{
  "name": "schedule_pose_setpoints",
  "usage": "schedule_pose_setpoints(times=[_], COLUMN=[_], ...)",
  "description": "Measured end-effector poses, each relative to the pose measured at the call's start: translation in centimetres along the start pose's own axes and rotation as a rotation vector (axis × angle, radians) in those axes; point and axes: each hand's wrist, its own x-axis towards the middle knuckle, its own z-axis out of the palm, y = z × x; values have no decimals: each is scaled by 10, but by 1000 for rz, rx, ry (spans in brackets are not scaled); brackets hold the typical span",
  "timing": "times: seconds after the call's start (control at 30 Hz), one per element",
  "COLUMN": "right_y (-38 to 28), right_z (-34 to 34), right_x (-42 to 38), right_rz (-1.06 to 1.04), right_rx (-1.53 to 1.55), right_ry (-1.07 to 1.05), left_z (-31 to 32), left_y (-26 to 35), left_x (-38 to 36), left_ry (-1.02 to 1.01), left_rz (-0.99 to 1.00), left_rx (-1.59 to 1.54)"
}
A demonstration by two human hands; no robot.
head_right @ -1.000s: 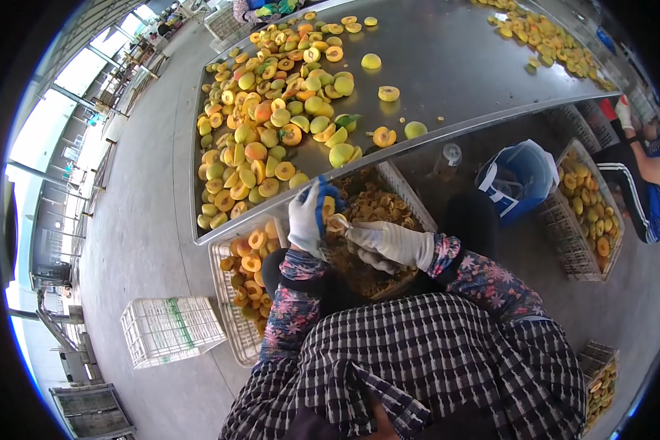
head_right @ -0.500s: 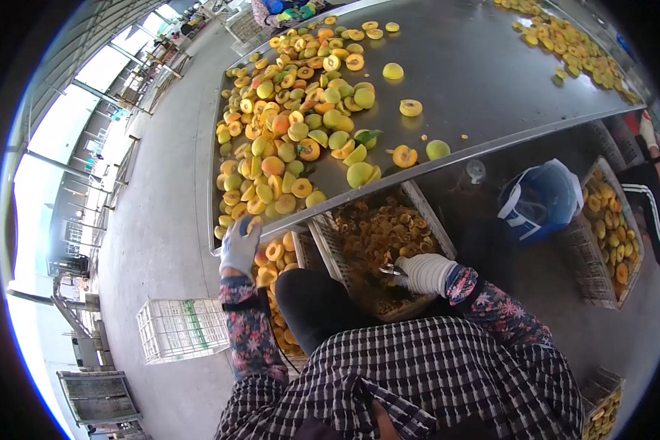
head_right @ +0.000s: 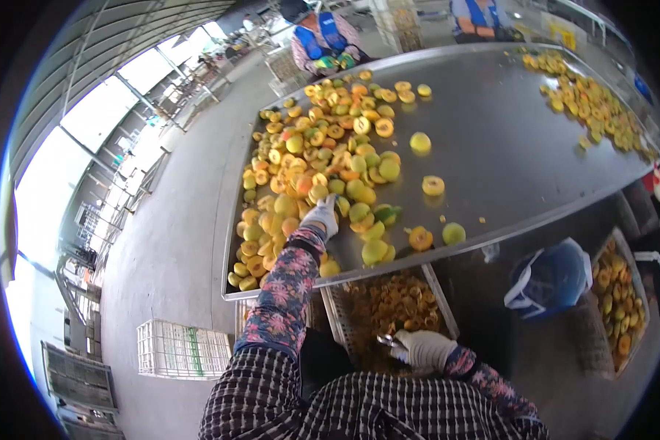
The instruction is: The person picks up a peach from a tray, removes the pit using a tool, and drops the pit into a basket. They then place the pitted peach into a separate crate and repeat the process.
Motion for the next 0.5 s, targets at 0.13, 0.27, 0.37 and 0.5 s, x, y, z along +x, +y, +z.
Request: schedule_pose_setpoints(times=[0.13,0.27,0.37,0.5], right_y=[-24,-28,-26,-27], right_z=[-27,-19,-13,-8], right_x=[0,0,4,6], right_rz=[92,155,151,169], right_rx=[12,63,33,-19], right_ry=[-106,-160,-166,-158], left_z=[-6,-20,-9,-15], left_y=[-14,-5,-19,-24], left_x=[-11,-37,-40,-84], left_ry=[-22,-68,-118,126], left_rz=[-52,-136,-131,-22], left_rx=[45,34,35,-325])
